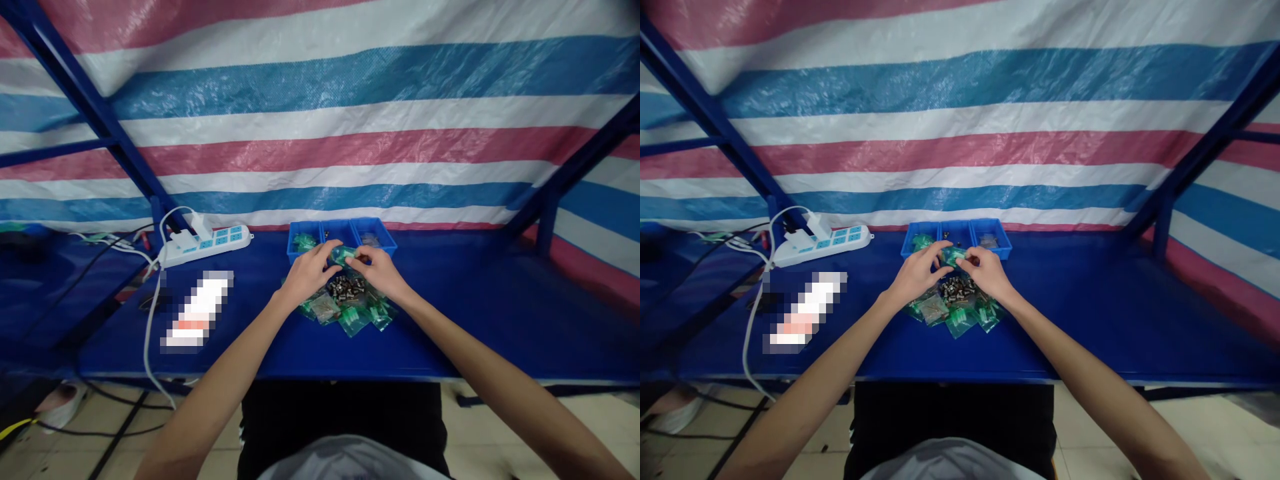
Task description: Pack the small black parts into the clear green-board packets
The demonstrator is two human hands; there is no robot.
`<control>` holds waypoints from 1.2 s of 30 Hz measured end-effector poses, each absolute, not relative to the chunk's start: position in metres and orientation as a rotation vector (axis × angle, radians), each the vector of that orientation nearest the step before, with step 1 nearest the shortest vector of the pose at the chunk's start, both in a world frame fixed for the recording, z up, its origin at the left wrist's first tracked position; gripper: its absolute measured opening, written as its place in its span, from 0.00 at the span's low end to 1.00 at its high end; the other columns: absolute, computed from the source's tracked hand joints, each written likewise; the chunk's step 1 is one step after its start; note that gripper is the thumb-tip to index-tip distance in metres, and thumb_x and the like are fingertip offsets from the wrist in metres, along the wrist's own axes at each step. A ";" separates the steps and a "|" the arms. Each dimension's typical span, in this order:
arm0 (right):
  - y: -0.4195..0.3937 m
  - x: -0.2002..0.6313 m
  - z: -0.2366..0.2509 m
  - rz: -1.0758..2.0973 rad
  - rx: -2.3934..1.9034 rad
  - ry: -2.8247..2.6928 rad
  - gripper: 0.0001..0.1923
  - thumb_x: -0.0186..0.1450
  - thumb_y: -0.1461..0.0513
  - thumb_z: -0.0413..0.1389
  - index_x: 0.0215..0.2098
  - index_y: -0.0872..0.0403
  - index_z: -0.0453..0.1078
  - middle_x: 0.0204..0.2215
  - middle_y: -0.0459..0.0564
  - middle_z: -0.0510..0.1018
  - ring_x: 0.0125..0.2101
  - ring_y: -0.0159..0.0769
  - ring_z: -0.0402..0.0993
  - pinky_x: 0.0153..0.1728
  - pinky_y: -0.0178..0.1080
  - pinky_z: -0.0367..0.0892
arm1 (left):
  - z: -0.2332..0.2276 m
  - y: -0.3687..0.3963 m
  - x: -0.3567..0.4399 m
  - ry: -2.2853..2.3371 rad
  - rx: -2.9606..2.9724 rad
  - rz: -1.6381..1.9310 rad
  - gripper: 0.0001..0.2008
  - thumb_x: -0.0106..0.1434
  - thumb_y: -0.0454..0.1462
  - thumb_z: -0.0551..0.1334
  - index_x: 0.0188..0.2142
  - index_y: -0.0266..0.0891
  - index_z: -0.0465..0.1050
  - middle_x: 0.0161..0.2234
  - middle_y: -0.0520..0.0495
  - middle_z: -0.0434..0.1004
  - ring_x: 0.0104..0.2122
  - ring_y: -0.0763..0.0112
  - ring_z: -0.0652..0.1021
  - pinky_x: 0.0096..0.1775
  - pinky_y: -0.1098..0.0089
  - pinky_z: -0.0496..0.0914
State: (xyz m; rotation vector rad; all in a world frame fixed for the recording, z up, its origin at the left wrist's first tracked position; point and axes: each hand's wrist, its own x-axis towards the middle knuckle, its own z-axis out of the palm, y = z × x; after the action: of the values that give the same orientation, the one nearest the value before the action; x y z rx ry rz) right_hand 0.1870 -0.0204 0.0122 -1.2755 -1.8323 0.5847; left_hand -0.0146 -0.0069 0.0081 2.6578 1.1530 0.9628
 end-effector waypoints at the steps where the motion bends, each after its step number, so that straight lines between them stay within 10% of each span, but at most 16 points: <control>1: -0.020 0.187 0.012 0.597 -1.269 -1.818 0.19 0.63 0.50 0.55 0.22 0.52 0.61 0.22 0.44 0.67 0.27 0.34 0.63 0.30 0.37 0.55 | 0.008 -0.007 -0.015 1.143 2.669 0.964 0.23 0.69 0.41 0.61 0.61 0.45 0.60 0.44 0.47 0.75 0.33 0.70 0.78 0.35 0.69 0.73; 8: -0.022 0.185 0.006 0.786 -1.158 -1.667 0.19 0.63 0.50 0.57 0.21 0.52 0.63 0.23 0.45 0.69 0.29 0.36 0.68 0.33 0.38 0.61 | 0.011 -0.009 -0.015 1.157 2.710 0.920 0.28 0.66 0.46 0.64 0.63 0.44 0.60 0.49 0.44 0.70 0.36 0.67 0.77 0.36 0.67 0.73; 14: -0.025 0.184 0.012 0.824 -1.050 -1.621 0.21 0.63 0.50 0.59 0.19 0.53 0.64 0.48 0.55 0.78 0.53 0.46 0.71 0.42 0.41 0.67 | 0.010 -0.010 -0.014 1.115 2.811 0.832 0.25 0.70 0.48 0.58 0.62 0.41 0.64 0.48 0.43 0.71 0.38 0.66 0.77 0.36 0.68 0.73; 23: -0.023 0.184 0.012 0.992 -1.055 -1.519 0.17 0.64 0.47 0.57 0.32 0.51 0.72 0.31 0.48 0.76 0.25 0.33 0.68 0.26 0.37 0.66 | 0.012 -0.011 -0.012 1.192 2.749 0.996 0.22 0.73 0.48 0.53 0.32 0.37 0.77 0.31 0.46 0.74 0.32 0.68 0.76 0.31 0.70 0.68; 36: -0.020 0.190 0.016 1.327 -1.016 -1.276 0.17 0.60 0.50 0.61 0.33 0.56 0.75 0.31 0.53 0.78 0.31 0.36 0.73 0.24 0.34 0.61 | 0.014 -0.014 -0.012 0.983 2.714 1.125 0.09 0.72 0.40 0.56 0.49 0.43 0.70 0.60 0.42 0.64 0.58 0.59 0.71 0.53 0.58 0.73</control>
State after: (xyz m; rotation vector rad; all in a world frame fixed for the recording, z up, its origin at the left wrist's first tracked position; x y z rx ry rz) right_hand 0.1897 -0.0205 0.0161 -1.0162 -1.2763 1.3270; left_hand -0.0119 -0.0136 0.0139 2.7141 0.9831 1.1246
